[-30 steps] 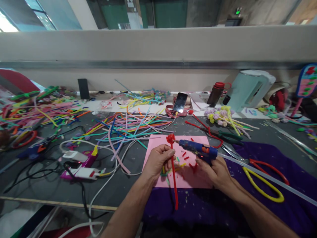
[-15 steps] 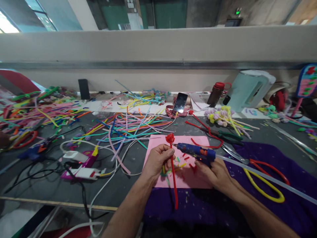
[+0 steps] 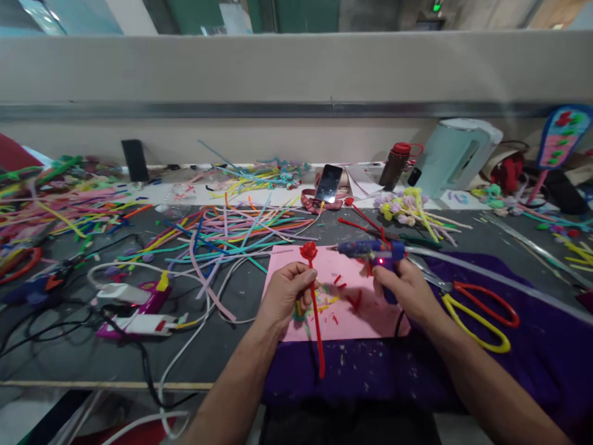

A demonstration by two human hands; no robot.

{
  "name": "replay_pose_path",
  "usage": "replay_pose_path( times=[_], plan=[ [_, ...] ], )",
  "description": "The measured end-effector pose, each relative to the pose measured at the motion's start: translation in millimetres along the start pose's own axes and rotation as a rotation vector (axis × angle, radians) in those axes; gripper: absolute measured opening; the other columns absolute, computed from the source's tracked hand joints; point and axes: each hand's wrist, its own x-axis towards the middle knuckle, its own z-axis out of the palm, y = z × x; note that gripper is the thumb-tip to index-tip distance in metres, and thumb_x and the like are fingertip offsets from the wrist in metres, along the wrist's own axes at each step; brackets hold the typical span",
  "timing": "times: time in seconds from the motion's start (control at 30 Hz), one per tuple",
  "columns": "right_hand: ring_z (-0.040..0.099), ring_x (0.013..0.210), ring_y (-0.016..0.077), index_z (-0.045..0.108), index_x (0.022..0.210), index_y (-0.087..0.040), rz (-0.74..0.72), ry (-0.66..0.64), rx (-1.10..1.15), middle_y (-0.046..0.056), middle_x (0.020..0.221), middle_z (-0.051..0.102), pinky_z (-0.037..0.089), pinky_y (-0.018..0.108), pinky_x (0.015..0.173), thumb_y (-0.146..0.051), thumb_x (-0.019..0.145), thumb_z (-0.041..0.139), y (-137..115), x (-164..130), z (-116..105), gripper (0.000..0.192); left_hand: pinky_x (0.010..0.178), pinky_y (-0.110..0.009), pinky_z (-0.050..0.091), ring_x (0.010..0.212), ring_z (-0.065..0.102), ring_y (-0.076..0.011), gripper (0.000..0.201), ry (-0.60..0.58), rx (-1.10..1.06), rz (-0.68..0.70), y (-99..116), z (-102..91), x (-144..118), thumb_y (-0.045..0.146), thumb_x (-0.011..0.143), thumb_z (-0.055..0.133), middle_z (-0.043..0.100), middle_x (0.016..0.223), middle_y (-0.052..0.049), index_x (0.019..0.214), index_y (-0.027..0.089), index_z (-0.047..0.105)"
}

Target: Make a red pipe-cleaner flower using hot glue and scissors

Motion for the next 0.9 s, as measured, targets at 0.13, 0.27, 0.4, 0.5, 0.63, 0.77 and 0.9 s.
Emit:
replay_pose_path(
  times=[0.13, 0.27, 0.4, 0.5, 0.63, 0.77, 0.9],
  plan=[
    [0.046, 0.042, 0.0078, 0.051, 0.073, -0.017, 0.181, -0.026, 0.287, -0.002, 0.055, 0.052, 0.039, 0.019, 0.041, -0.042, 0.071, 0.058, 16, 29, -18, 0.027, 0.028, -0.014, 0.031, 0.028, 0.042, -0.0042, 0.02, -0.003, 0.001, -0.008, 3, 3.1, 0, 0.028, 0.064, 0.065, 0.058, 0.051, 0.002, 0.067, 0.013, 0.052],
    [0.047, 0.043, 0.0071, 0.054, 0.068, -0.014, 0.267, -0.092, 0.323, 0.001, 0.059, 0.055, 0.038, 0.019, 0.039, -0.045, 0.069, 0.06, 34, 48, -22, 0.032, 0.026, -0.014, 0.03, 0.028, 0.042, -0.0041, 0.021, 0.0, 0.009, -0.023, 5, 5.2, -1, 0.027, 0.063, 0.066, 0.059, 0.052, 0.001, 0.065, 0.013, 0.051],
    [0.048, 0.043, 0.0071, 0.057, 0.068, -0.013, 0.284, -0.079, 0.235, 0.002, 0.057, 0.057, 0.034, 0.017, 0.038, -0.045, 0.067, 0.062, 41, 56, -14, 0.033, 0.027, -0.014, 0.03, 0.029, 0.043, -0.0045, 0.02, -0.026, 0.024, -0.006, 4, 4.6, -1, 0.028, 0.064, 0.065, 0.06, 0.051, 0.001, 0.065, 0.013, 0.051],
    [0.048, 0.043, 0.0071, 0.058, 0.069, -0.012, 0.268, -0.082, 0.187, 0.003, 0.059, 0.058, 0.035, 0.017, 0.039, -0.045, 0.066, 0.062, 41, 57, -7, 0.033, 0.028, -0.014, 0.03, 0.028, 0.042, -0.0053, 0.019, -0.052, 0.055, 0.0, 2, 3.9, 0, 0.029, 0.067, 0.063, 0.054, 0.041, 0.003, 0.066, 0.014, 0.052],
    [0.049, 0.044, 0.0082, 0.058, 0.069, -0.012, 0.221, -0.093, 0.102, 0.003, 0.06, 0.059, 0.037, 0.019, 0.041, -0.046, 0.068, 0.059, 44, 56, 1, 0.034, 0.029, -0.015, 0.031, 0.027, 0.041, -0.006, 0.019, -0.061, 0.084, -0.017, 1, 4.8, 0, 0.031, 0.067, 0.062, 0.052, 0.039, 0.003, 0.066, 0.014, 0.053],
    [0.05, 0.046, 0.01, 0.059, 0.071, -0.013, 0.142, -0.083, -0.16, 0.003, 0.059, 0.06, 0.035, 0.02, 0.043, -0.048, 0.074, 0.051, 48, 55, 5, 0.036, 0.029, -0.015, 0.031, 0.029, 0.043, -0.0058, 0.02, -0.043, 0.08, -0.012, 2, 6.3, 1, 0.03, 0.064, 0.065, 0.057, 0.045, 0.002, 0.066, 0.014, 0.052],
    [0.053, 0.057, 0.0132, 0.062, 0.074, -0.014, -0.046, 0.0, -0.582, 0.005, 0.065, 0.062, 0.034, 0.022, 0.051, -0.044, 0.078, 0.048, 43, 46, 0, 0.033, 0.029, -0.016, 0.03, 0.029, 0.043, -0.0061, 0.02, -0.043, 0.09, -0.015, 2, 6.5, 1, 0.03, 0.065, 0.064, 0.055, 0.043, 0.003, 0.066, 0.014, 0.052]
  ],
)
